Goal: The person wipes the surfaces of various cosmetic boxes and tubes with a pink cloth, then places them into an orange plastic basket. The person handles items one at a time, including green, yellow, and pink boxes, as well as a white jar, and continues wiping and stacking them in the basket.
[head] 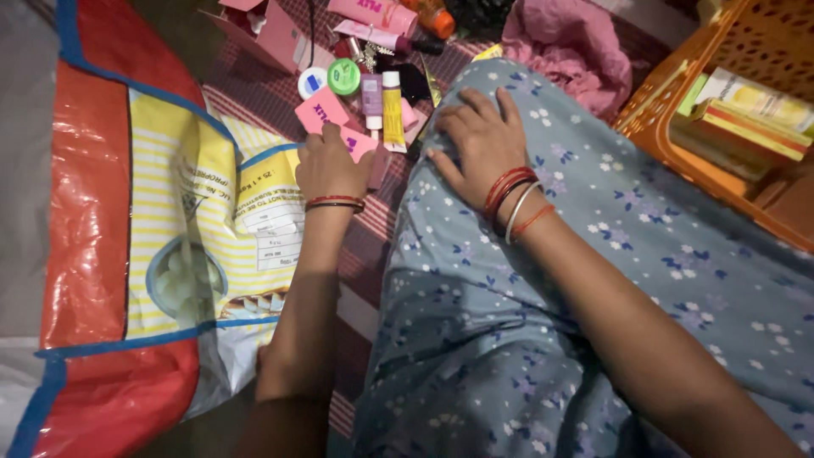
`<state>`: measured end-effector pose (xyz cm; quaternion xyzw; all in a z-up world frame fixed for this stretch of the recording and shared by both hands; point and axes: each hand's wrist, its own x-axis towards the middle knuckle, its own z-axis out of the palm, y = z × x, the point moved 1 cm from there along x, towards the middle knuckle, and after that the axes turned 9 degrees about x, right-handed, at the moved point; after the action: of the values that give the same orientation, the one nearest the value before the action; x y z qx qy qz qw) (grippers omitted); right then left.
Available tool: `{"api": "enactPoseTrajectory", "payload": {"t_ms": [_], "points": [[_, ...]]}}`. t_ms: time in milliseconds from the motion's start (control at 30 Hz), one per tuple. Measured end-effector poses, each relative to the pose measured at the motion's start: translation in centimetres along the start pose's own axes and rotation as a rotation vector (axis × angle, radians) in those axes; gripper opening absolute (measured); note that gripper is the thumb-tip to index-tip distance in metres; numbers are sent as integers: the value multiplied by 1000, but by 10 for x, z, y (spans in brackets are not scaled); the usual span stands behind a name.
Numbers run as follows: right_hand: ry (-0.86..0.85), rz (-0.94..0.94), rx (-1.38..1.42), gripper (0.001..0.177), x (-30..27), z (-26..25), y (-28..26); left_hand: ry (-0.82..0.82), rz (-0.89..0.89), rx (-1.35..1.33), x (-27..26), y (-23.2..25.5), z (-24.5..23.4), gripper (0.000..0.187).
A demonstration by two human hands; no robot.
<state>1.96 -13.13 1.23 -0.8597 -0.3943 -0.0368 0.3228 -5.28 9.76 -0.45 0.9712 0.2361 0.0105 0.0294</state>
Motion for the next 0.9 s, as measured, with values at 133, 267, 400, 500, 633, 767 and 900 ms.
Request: {"api": "enactPoseTrajectory", "payload": {"t_ms": [133, 267, 400, 500, 633, 767, 900], "points": [[2, 8, -14, 38, 3, 2, -3, -148, -56, -74, 1, -17, 5, 59], [-30, 16, -114, 43, 13, 19, -12, -187, 4, -62, 2, -11, -4, 68], [-192, -8, -138, 44, 27, 44, -22, -140, 71, -29, -1, 1, -4, 67], [-225, -8, -125, 43, 34, 52, -18, -134, 132, 17, 4, -4, -2, 68], [-212, -13, -124, 43, 33, 55, -17, -182, 102, -63, 8, -17, 2, 64], [-145, -30, -82, 44, 26, 52, -16, -67, 152, -102, 9, -12, 7, 71], [-127, -44, -70, 46, 23, 48, -14, -32, 139, -122, 9, -7, 7, 74]]}}
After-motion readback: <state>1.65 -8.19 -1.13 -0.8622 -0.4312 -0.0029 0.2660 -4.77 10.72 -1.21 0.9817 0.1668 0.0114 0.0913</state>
